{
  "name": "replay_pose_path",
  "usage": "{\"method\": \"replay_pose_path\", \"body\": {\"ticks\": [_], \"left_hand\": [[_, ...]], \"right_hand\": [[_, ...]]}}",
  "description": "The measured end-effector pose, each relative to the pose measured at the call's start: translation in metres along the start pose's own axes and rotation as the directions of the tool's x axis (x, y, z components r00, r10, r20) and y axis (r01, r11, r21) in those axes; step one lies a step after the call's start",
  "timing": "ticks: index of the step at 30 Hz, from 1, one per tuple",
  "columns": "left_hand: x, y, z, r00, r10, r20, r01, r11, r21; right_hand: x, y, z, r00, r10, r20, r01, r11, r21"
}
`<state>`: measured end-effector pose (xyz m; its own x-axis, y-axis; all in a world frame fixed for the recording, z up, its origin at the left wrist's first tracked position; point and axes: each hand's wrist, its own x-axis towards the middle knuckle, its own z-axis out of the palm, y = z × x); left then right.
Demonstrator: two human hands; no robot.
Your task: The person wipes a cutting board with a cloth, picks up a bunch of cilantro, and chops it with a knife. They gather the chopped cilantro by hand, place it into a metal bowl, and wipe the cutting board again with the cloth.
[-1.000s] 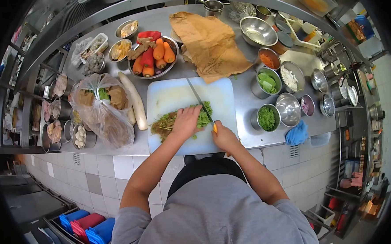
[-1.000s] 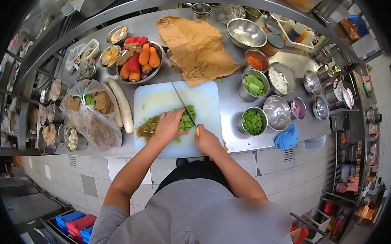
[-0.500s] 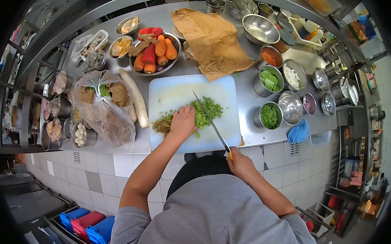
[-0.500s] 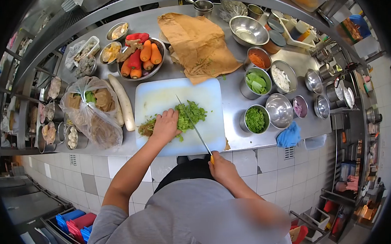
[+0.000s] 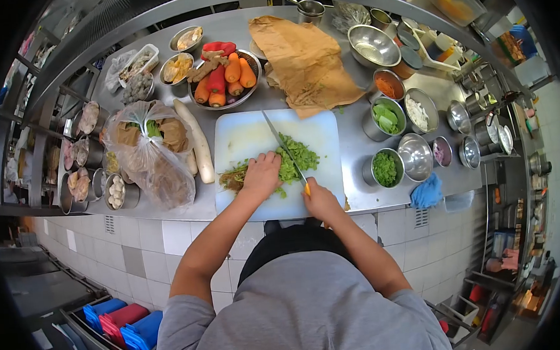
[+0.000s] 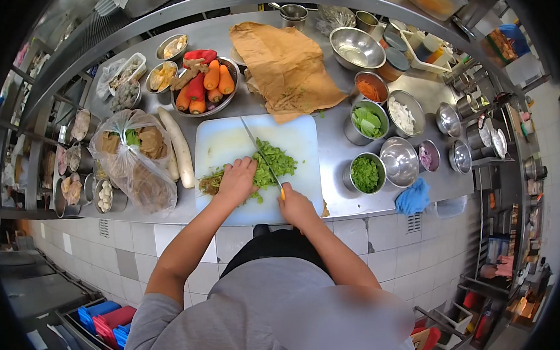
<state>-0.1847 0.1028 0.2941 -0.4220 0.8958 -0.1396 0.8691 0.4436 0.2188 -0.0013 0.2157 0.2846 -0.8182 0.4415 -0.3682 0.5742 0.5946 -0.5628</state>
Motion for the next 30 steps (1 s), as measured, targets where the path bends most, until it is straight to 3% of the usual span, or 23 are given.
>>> {"method": "replay_pose_path", "body": {"ticks": [4,7,10,16,23,30], "left_hand": [[-0.014,-0.006,-0.006,0.987,-0.003,-0.162,-0.012,0.995,-0.095],[-0.026,-0.019,-0.012,0.989,0.017,-0.144,-0.026,0.998,-0.059],[-0.023,-0.014,-0.009,0.999,-0.036,-0.001,0.036,0.999,-0.017],[-0.014,-0.006,0.015,0.993,-0.095,-0.073,0.099,0.994,0.05],[-0.011,-0.008,0.012,0.998,-0.052,-0.032,0.054,0.995,0.086],[-0.011,-0.007,0.006,0.998,-0.069,-0.006,0.069,0.997,0.047]], "right_hand": [[-0.014,-0.003,-0.023,0.997,0.015,-0.072,-0.011,0.998,0.055],[-0.053,-0.007,-0.04,0.996,-0.011,-0.092,0.019,0.996,0.084],[-0.085,-0.011,-0.046,1.0,-0.024,-0.002,0.024,0.998,0.065],[-0.112,-0.003,-0.038,0.997,0.006,0.071,-0.004,1.0,-0.031],[-0.096,-0.002,-0.038,0.99,0.046,0.13,-0.036,0.996,-0.079],[-0.006,0.0,0.008,0.998,-0.058,0.016,0.058,0.998,-0.018]]}}
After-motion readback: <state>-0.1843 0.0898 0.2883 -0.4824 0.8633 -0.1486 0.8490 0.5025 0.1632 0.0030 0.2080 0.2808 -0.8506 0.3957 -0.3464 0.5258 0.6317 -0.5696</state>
